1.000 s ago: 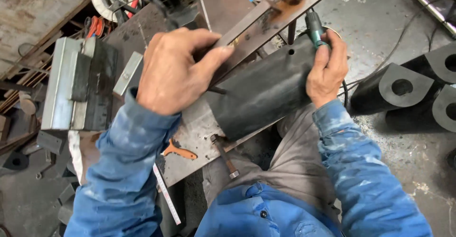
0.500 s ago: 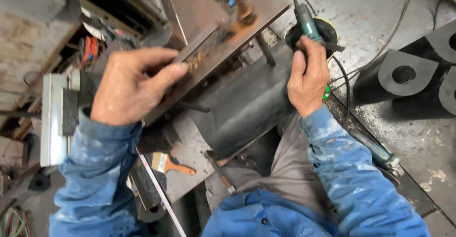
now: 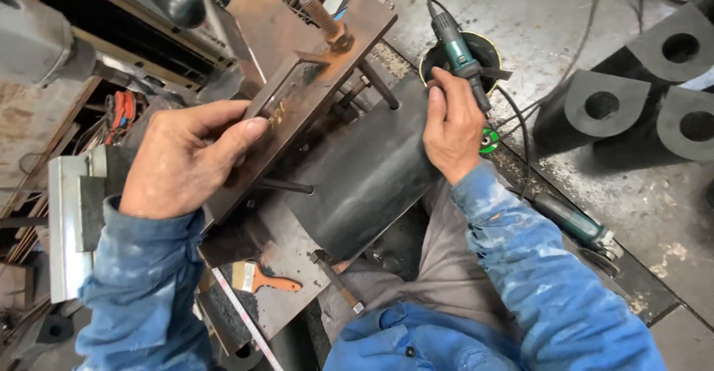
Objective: Measuring rubber product dimensions with a tape measure, handling metal workpieces, and setting up components for machining operations.
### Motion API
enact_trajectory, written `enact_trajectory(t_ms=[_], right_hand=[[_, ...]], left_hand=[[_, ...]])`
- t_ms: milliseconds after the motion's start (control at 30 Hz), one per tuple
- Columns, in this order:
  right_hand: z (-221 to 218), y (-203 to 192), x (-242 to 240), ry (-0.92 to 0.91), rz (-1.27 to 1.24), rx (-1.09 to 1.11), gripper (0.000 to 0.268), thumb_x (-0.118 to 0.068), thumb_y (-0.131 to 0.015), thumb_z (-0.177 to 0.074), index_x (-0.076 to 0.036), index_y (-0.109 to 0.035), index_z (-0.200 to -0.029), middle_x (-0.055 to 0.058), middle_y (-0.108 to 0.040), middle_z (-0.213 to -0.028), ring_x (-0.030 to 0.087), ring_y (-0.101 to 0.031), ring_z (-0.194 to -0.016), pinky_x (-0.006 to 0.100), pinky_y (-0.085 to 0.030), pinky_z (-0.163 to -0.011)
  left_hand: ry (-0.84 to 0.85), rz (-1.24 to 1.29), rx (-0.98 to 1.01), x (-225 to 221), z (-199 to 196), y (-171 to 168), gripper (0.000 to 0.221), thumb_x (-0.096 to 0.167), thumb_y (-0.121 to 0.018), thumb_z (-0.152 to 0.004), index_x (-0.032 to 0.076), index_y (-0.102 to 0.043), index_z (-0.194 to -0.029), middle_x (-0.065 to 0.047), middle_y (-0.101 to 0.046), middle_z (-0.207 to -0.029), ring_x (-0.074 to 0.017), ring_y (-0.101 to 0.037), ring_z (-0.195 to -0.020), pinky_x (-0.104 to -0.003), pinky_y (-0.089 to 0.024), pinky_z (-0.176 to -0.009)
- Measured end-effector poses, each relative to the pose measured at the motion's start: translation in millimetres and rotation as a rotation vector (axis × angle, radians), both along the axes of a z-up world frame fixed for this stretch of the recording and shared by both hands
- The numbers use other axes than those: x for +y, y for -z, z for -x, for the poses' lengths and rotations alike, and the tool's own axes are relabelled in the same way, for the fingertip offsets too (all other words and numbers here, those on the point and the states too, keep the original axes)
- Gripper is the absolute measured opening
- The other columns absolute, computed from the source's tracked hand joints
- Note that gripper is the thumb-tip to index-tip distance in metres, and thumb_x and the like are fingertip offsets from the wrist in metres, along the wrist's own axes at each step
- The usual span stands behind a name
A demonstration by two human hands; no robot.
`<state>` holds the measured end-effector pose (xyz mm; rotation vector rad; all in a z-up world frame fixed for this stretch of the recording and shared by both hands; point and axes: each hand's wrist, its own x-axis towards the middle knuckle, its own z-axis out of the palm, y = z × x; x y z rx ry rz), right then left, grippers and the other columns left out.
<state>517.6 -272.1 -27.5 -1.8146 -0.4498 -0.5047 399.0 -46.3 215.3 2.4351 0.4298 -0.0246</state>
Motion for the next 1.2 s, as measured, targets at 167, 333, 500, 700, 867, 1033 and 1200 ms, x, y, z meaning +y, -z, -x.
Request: enact_trajectory(t_ms=[167, 333, 500, 700, 867, 1033, 1200], right_hand=[[-0.3, -1.4, 0.2, -0.026, 0.010, 0.021, 0.022, -0.006, -0.055, -0.109, 0.000, -0.063, -0.129, 0.017, -0.068, -0.109, 0.033, -0.070, -0.097, 0.041, -0.055, -0.086], [-12.2, -8.3, -4.9, -0.076, -0.073, 0.059, 0.025, -0.010, -0.054, -0.111, 0.000, -0.062, -0.132, 0.016, -0.069, -0.114, 0.029, -0.070, -0.104, 0.039, -0.055, -0.092], [-33.2, -72.2, -10.1, -0.234, -0.123, -0.047, 0.031, -0.014, -0.050, -0.115, 0.001, -0.056, -0.141, 0.016, -0.062, -0.136, 0.029, -0.062, -0.128, 0.038, -0.050, -0.111], [-53.5, -24.5, 18.1, -0.455, 0.300, -0.149, 0.033, -0.016, -0.059, -0.110, -0.002, -0.063, -0.139, 0.017, -0.061, -0.147, 0.038, -0.053, -0.146, 0.045, -0.041, -0.123], [-39.8, -25.4, 14.8, -0.554, 0.234, 0.003, 0.042, -0.022, -0.069, -0.103, -0.001, -0.061, -0.138, 0.019, -0.062, -0.144, 0.038, -0.055, -0.141, 0.045, -0.045, -0.117], [-16.9, -29.2, -1.4, -0.348, 0.215, 0.100, 0.062, -0.029, -0.075, -0.095, 0.001, -0.054, -0.145, 0.022, -0.059, -0.144, 0.038, -0.060, -0.134, 0.044, -0.050, -0.110], [-10.0, -28.1, -5.7, -0.256, 0.429, 0.224, 0.092, -0.046, -0.085, -0.077, 0.003, -0.048, -0.146, 0.026, -0.058, -0.136, 0.043, -0.060, -0.120, 0.046, -0.050, -0.095]], left_hand=[[0.064, -0.094, 0.033, -7.0, -2.9, -2.3, 0.028, 0.022, -0.073, -0.095, 0.007, -0.078, -0.119, -0.002, -0.069, -0.067, -0.0076, -0.056, -0.055, -0.028, -0.047, -0.049], [0.164, -0.157, -0.041, -5.1, -2.6, 8.0, 0.028, 0.021, -0.073, -0.096, 0.005, -0.076, -0.119, -0.009, -0.075, -0.078, -0.0119, -0.065, -0.063, -0.029, -0.053, -0.058], [0.249, -0.131, -0.135, 1.6, 4.3, 64.2, 0.029, 0.025, -0.075, -0.094, 0.002, -0.074, -0.112, -0.018, -0.077, -0.094, -0.0203, -0.075, -0.079, -0.032, -0.056, -0.069], [0.170, -0.196, -0.051, -13.6, -1.2, 125.4, 0.027, 0.033, -0.076, -0.090, 0.011, -0.079, -0.105, -0.018, -0.069, -0.079, -0.0329, -0.069, -0.070, -0.042, -0.052, -0.063], [0.151, -0.341, -0.093, -21.0, 5.7, 125.1, 0.019, 0.030, -0.077, -0.089, 0.014, -0.077, -0.098, -0.016, -0.066, -0.070, -0.0371, -0.066, -0.068, -0.049, -0.050, -0.061], [0.178, -0.354, -0.182, -28.3, -10.4, 121.9, 0.023, 0.030, -0.074, -0.092, 0.010, -0.074, -0.101, -0.016, -0.071, -0.078, -0.0381, -0.068, -0.073, -0.050, -0.052, -0.065], [0.121, -0.280, -0.121, -31.4, -13.9, 123.6, 0.024, 0.033, -0.073, -0.093, 0.009, -0.076, -0.098, -0.018, -0.072, -0.077, -0.0392, -0.070, -0.073, -0.050, -0.053, -0.066]])
